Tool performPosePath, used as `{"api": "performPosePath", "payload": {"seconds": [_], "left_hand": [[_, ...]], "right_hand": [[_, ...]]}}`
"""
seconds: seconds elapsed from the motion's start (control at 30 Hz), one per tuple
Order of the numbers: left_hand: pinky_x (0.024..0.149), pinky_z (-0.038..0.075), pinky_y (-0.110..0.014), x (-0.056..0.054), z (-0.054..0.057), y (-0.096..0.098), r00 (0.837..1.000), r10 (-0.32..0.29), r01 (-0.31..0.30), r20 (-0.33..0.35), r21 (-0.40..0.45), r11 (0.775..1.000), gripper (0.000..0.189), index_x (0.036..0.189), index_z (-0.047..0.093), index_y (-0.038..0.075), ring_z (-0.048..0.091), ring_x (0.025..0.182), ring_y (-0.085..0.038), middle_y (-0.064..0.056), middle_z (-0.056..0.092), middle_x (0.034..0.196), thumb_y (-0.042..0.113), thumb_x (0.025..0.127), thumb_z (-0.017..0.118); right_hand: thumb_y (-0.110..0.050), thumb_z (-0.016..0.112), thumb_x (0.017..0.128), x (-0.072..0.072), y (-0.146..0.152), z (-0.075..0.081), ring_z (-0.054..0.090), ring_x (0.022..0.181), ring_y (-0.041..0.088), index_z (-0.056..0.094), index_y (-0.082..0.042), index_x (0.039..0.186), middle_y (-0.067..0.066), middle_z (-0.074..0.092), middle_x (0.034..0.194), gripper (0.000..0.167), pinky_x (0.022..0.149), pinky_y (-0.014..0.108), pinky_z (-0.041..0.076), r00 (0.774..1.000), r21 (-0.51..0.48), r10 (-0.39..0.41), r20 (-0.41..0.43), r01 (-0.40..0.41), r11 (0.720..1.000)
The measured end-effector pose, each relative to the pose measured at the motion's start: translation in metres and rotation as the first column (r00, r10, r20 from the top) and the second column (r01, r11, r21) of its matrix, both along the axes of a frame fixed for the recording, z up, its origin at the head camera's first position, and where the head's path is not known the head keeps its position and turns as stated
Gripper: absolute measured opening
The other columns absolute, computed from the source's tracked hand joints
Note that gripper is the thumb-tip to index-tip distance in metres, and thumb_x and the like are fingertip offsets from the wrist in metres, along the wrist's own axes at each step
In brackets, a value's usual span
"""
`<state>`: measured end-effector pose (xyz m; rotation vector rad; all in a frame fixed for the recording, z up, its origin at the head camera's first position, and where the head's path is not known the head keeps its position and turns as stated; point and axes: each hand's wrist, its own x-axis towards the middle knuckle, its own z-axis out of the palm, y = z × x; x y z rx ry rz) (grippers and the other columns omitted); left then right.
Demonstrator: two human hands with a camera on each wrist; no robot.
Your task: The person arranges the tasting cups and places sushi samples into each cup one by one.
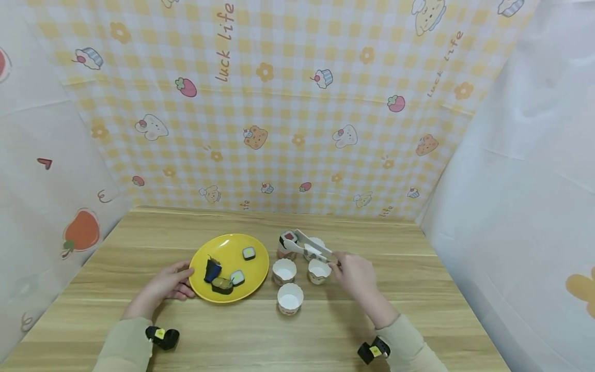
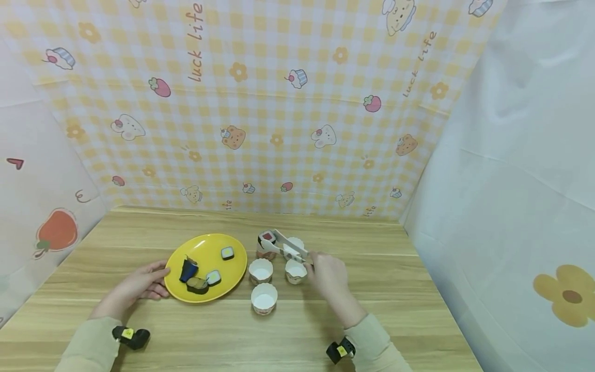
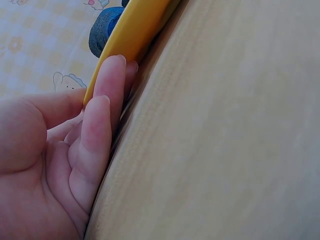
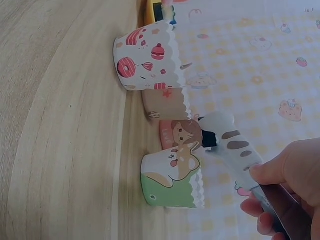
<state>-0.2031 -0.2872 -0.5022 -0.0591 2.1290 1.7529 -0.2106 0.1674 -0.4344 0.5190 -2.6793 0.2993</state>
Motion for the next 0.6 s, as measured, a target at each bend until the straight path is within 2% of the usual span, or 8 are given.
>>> {"api": "performPosePath", "payload": {"seconds": [0.23,0.37,0.6], "left_hand": [[0.058,0.055,-0.032,-0.0007,-0.0001,-0.0002,1.000,-0.005,0.005,0.003,0.003,1.000,0.059,0.145,0.010,-0.014,0.065,0.065,-0.021,-0.010,0.061,0.078,0.019,0.104,0.038],[0.057,0.055,-0.032,-0.0011,-0.0004,-0.0004,1.000,-0.010,0.010,-0.004,0.004,1.000,0.060,0.145,0.009,-0.014,0.065,0.065,-0.021,-0.010,0.061,0.078,0.020,0.104,0.039],[0.057,0.055,-0.031,-0.0010,-0.0002,0.0002,1.000,-0.007,0.007,-0.001,0.003,1.000,0.060,0.145,0.010,-0.014,0.065,0.064,-0.021,-0.010,0.061,0.077,0.019,0.104,0.039]], "right_hand": [[-0.023,0.074,0.085,-0.0003,0.0017,0.0018,0.041,0.046,0.004,0.073,-0.007,0.101,-0.003,0.062,0.068,0.022,0.038,0.019,0.033,0.999,0.005,-0.022,0.035,0.022,1.000],[-0.022,0.074,0.085,-0.0007,0.0020,0.0028,0.040,0.045,0.003,0.073,-0.007,0.100,-0.003,0.061,0.067,0.022,0.038,0.019,0.033,0.999,0.006,-0.017,0.032,0.017,1.000],[-0.022,0.073,0.086,-0.0023,0.0010,0.0067,0.038,0.042,0.003,0.072,-0.005,0.104,-0.004,0.061,0.066,0.025,0.036,0.020,0.031,0.997,0.001,-0.012,0.077,0.012,1.000]]}}
